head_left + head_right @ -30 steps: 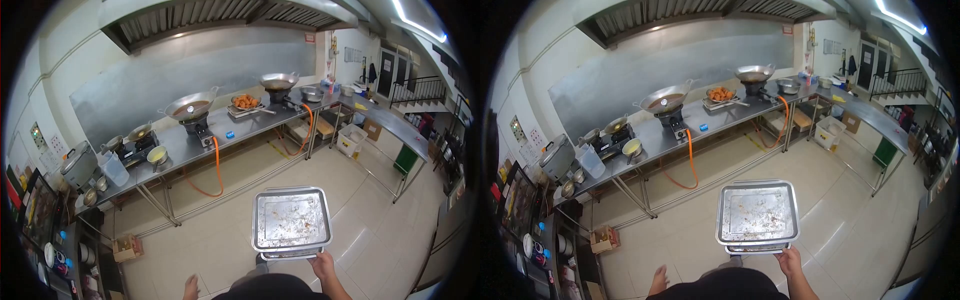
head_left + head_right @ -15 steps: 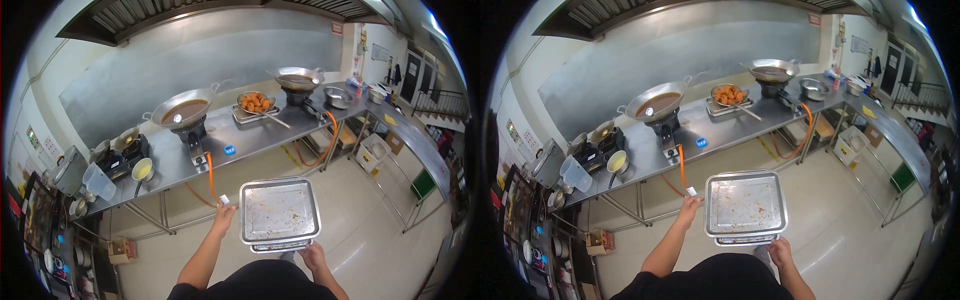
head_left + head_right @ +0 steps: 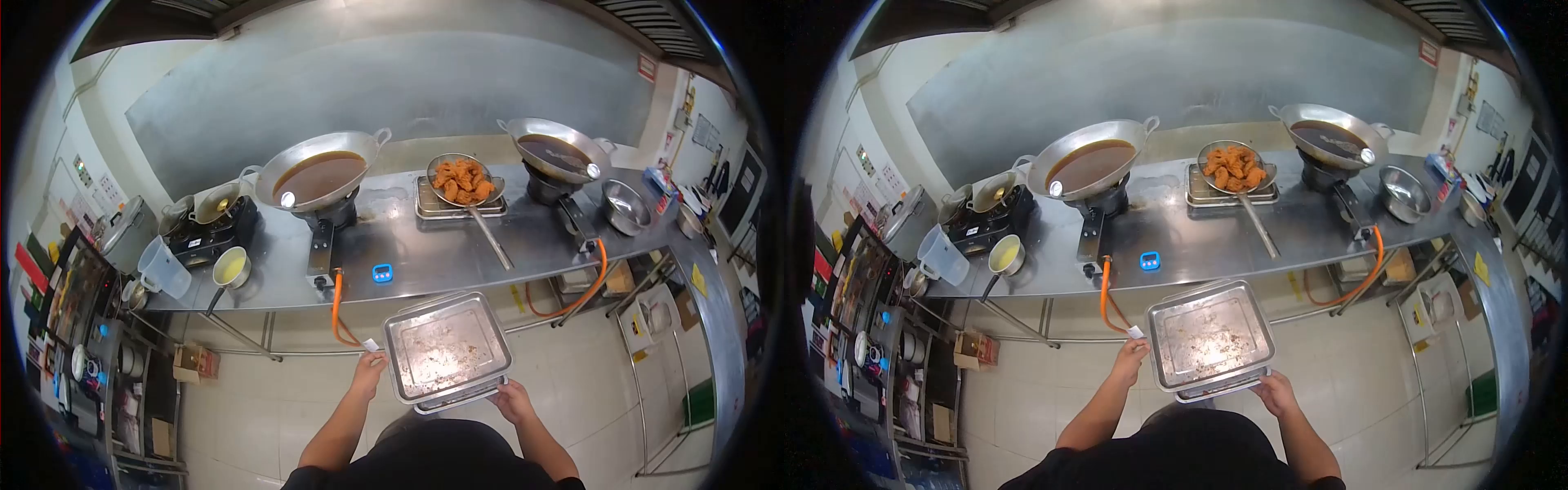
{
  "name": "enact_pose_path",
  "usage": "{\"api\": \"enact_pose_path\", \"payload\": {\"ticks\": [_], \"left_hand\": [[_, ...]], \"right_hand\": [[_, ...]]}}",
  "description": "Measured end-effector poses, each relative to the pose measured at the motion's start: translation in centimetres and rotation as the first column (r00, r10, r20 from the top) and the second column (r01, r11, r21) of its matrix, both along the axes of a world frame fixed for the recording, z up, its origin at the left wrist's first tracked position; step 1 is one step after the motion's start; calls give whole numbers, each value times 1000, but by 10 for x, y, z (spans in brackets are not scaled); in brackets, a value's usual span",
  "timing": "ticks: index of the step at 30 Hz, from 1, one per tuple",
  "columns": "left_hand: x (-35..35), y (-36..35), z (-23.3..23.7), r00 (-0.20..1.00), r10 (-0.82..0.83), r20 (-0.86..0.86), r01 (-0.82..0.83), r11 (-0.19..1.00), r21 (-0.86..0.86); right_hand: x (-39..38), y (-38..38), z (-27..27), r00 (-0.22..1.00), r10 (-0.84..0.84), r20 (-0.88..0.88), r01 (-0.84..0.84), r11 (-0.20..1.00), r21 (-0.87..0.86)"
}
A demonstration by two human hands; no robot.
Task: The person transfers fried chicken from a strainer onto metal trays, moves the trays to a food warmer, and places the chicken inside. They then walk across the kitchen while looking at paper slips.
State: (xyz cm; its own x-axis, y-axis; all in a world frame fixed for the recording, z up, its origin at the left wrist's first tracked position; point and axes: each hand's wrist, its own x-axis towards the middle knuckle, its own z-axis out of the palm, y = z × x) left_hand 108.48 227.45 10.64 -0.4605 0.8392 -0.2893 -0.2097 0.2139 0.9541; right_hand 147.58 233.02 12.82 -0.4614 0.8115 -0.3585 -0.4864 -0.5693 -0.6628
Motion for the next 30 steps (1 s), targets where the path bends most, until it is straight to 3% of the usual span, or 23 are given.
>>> {"api": "enact_pose_path", "payload": {"ticks": [6,11,14,22,27,30], "left_hand": [[8,48,-40,974,198,107,-202,979,29],[12,84,-33,864,358,353,-372,928,-31],[9,98,-11,843,390,370,-366,920,-138],[38,145,-48,886,381,265,-358,924,-133],[61,179,-44,908,380,178,-366,924,-108],[71,195,-47,899,430,80,-408,890,-204]], "right_hand": [[-13,78,-11,999,9,41,-6,997,-71],[-13,132,6,988,-43,150,51,998,-48],[1,148,2,984,-100,148,104,994,-19],[39,193,10,949,-274,155,276,961,10],[66,239,7,954,-275,118,279,960,-20],[70,270,-5,965,-229,126,234,972,-25]]}}
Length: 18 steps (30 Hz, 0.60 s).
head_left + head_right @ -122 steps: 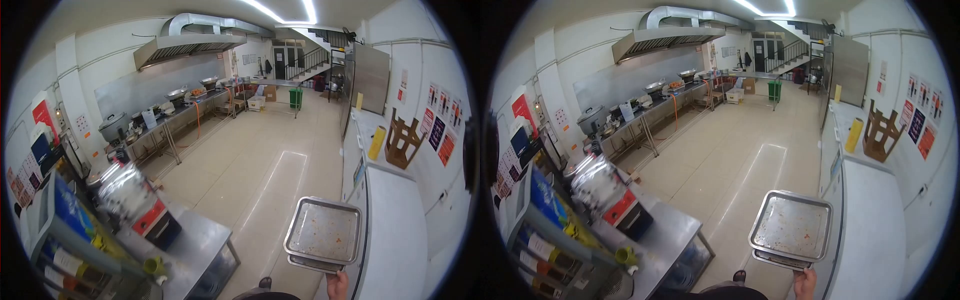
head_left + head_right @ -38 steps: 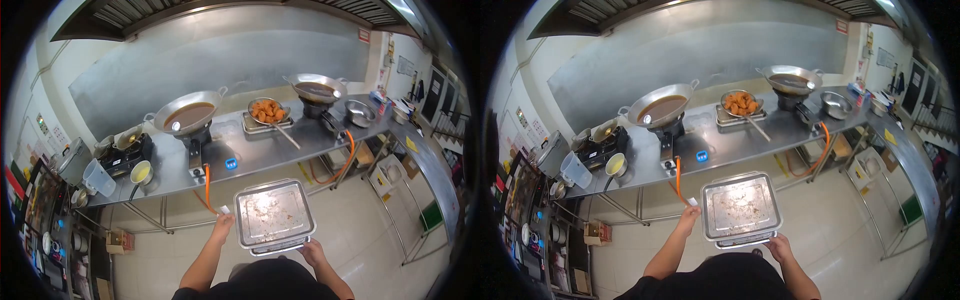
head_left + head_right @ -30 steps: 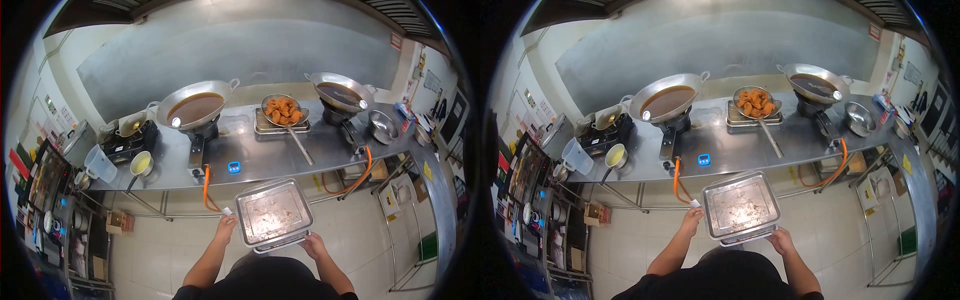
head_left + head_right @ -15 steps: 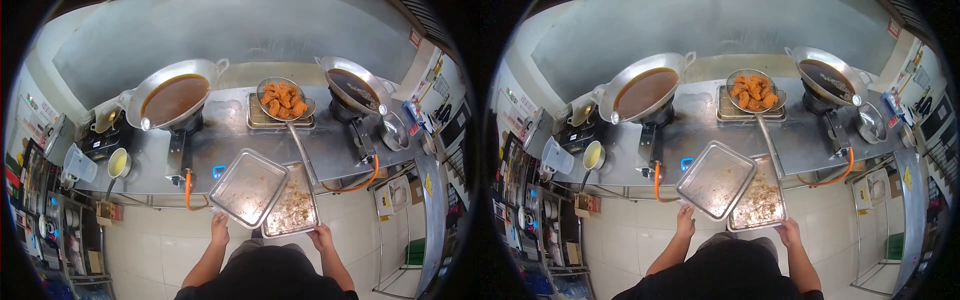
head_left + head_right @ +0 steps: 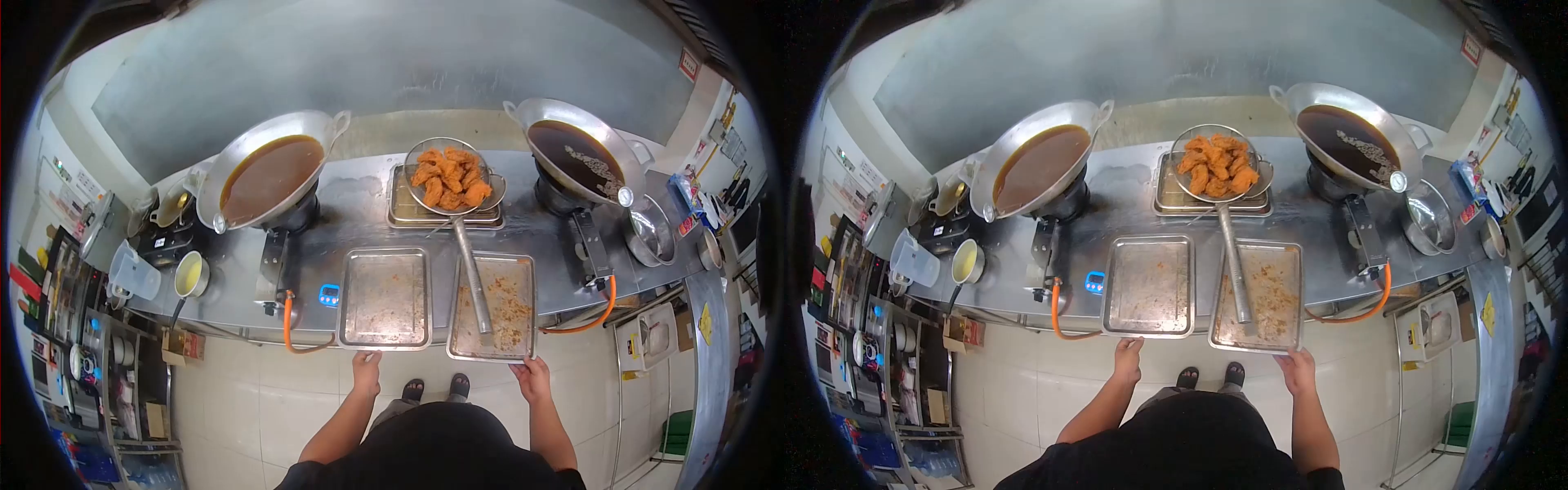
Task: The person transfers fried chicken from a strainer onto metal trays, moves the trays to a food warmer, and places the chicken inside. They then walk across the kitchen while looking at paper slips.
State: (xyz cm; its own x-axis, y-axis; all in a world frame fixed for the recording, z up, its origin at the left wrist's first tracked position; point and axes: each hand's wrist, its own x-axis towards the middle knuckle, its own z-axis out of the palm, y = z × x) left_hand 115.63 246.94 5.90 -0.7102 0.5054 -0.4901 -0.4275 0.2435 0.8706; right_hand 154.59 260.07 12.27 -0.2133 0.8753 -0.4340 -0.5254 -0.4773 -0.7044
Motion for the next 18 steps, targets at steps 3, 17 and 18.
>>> {"api": "enact_pose_path", "payload": {"ticks": [3,17,18], "left_hand": [[16,19,11,999,16,-38,-16,1000,-8],[31,0,14,945,126,-301,-181,970,-162],[33,-17,6,942,123,-314,-192,961,-201]], "right_hand": [[-1,38,-23,998,67,14,-67,998,0],[51,101,-73,470,-71,880,-398,873,283],[64,93,-67,377,-106,920,-482,826,293]]}}
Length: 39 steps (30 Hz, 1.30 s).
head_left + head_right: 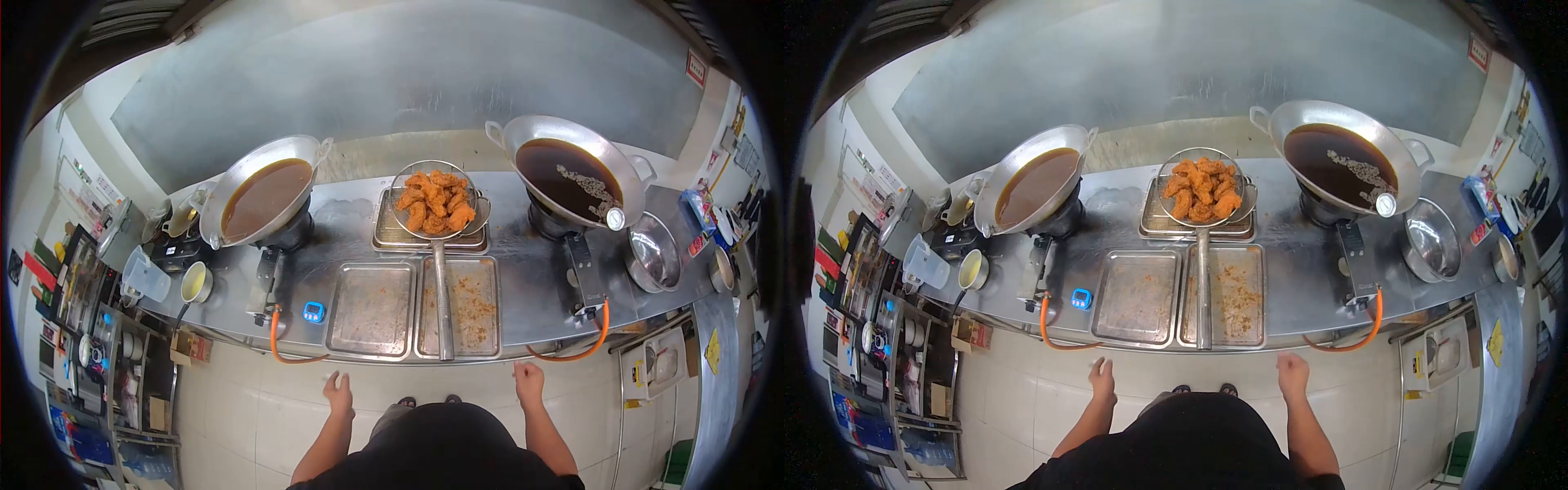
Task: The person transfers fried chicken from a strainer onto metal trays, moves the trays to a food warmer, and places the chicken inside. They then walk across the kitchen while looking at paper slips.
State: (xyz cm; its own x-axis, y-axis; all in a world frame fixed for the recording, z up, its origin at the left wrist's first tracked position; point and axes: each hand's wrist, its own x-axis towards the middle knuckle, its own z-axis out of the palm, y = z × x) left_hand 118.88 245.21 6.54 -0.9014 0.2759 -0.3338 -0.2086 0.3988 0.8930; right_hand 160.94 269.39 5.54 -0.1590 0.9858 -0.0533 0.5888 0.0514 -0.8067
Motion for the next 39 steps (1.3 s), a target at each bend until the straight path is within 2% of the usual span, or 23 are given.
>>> {"api": "enact_pose_path", "payload": {"ticks": [1,4,6,7,8,10,11,13,14,16,18,20,23,25,28,31,32,34,35,36,37,38,39], "left_hand": [[-2,-17,-10,1000,1,-14,-3,994,-108],[0,-74,-41,994,-29,-106,-19,906,-422],[5,-124,-63,987,-155,-49,78,717,-693],[7,-152,-82,960,-275,-43,144,622,-770],[10,-166,-92,963,-268,-2,149,542,-827],[10,-180,-111,968,-248,31,154,499,-853],[14,-182,-110,969,-240,55,166,469,-867],[-1,-164,-101,970,-230,81,188,493,-849],[-11,-159,-93,963,-261,70,201,521,-829],[-45,-160,-82,926,-371,75,284,549,-786],[-92,-159,-68,863,-482,148,402,479,-780],[-130,-143,-41,787,-565,250,526,401,-750],[-175,-130,-6,700,-647,301,565,245,-788],[-198,-128,-1,683,-673,285,548,213,-809],[-233,-145,-29,697,-661,278,554,251,-794],[-256,-170,-75,728,-626,280,558,304,-772],[-253,-174,-76,742,-615,267,553,335,-763],[-260,-189,-109,739,-656,152,479,353,-803],[-261,-198,-122,733,-673,96,442,364,-820],[-257,-203,-128,755,-656,6,387,437,-812],[-259,-207,-135,794,-600,100,424,429,-797],[-262,-207,-143,821,-538,191,460,426,-779],[-264,-206,-148,837,-470,280,493,427,-758]], "right_hand": [[7,-10,13,992,56,109,-63,996,63],[3,-67,39,998,-23,52,11,976,218],[23,-116,-24,982,-48,184,27,993,118],[25,-123,-46,967,-54,248,36,996,76],[16,-120,-49,977,-122,176,110,991,76],[-4,-120,-57,963,-269,28,267,962,55],[-9,-127,-71,960,-279,-26,279,960,-13],[-27,-126,-94,944,-297,-141,279,951,-136],[-43,-128,-87,931,-364,-37,357,926,-124],[-83,-129,-80,923,-385,13,385,923,2],[-119,-129,-80,898,-432,80,429,902,54],[-152,-120,-85,912,-396,108,391,918,64],[-189,-130,-78,943,-257,210,247,966,71],[-204,-147,-65,950,-194,246,167,978,125],[-219,-180,-19,954,-267,138,240,953,184],[-221,-203,29,952,-283,-115,260,948,-184],[-228,-198,64,958,-225,-176,174,948,-266],[-254,-168,113,919,-115,-377,11,964,-267],[-269,-148,134,880,-59,-470,-72,964,-256],[-288,-121,149,844,-10,-537,-93,982,-164],[-308,-89,161,802,45,-596,-106,992,-68],[-328,-56,174,822,-15,-570,-60,992,-112],[-350,-23,184,759,-131,-638,-4,978,-206]]}}
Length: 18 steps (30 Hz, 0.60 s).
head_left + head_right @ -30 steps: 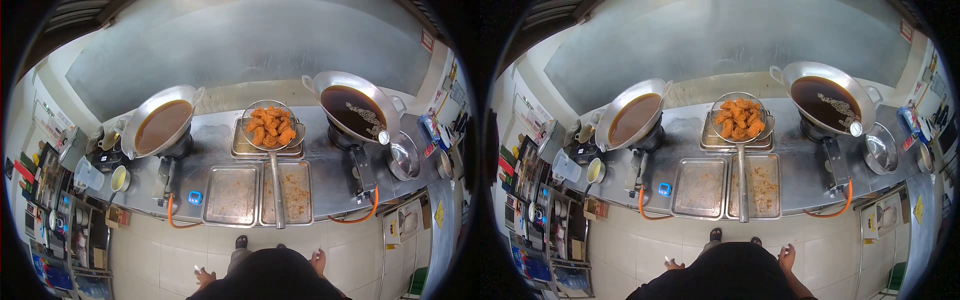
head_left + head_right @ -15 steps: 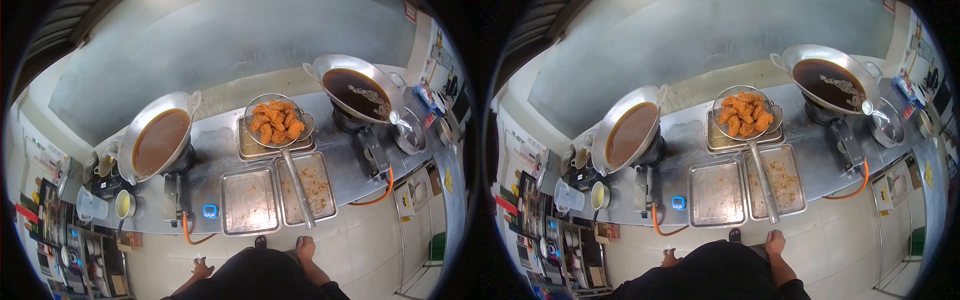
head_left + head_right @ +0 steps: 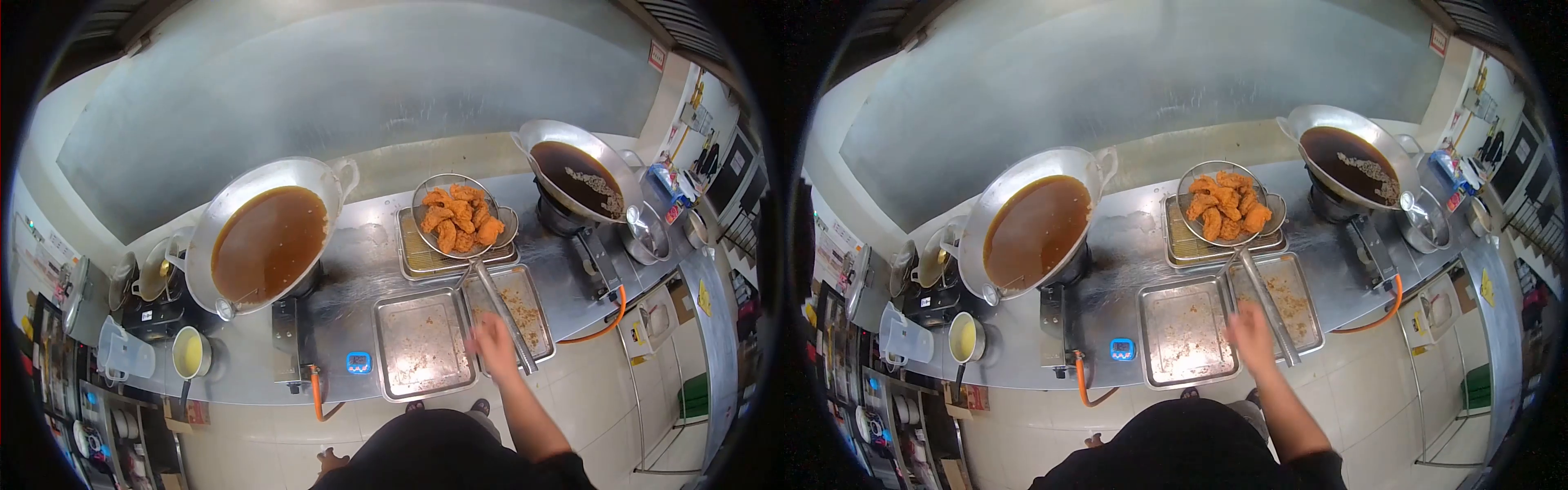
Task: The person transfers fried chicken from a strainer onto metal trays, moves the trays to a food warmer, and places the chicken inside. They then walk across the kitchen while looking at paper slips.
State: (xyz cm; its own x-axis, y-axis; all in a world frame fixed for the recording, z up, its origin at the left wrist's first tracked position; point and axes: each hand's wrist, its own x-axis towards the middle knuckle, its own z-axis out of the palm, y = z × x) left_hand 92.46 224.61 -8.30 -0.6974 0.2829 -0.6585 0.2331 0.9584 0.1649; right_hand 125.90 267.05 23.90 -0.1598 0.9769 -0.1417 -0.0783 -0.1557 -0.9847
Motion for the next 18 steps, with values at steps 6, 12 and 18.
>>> {"api": "enact_pose_path", "payload": {"ticks": [6,12,18], "left_hand": [[18,0,13,977,210,-26,-204,969,140],[30,-14,13,957,290,21,-290,957,15],[35,-21,8,939,341,41,-339,940,-50]], "right_hand": [[-90,151,-20,935,-343,-89,256,828,-499],[-53,226,-109,963,-130,235,183,959,-217],[-9,171,-41,869,-425,252,470,869,-156]]}}
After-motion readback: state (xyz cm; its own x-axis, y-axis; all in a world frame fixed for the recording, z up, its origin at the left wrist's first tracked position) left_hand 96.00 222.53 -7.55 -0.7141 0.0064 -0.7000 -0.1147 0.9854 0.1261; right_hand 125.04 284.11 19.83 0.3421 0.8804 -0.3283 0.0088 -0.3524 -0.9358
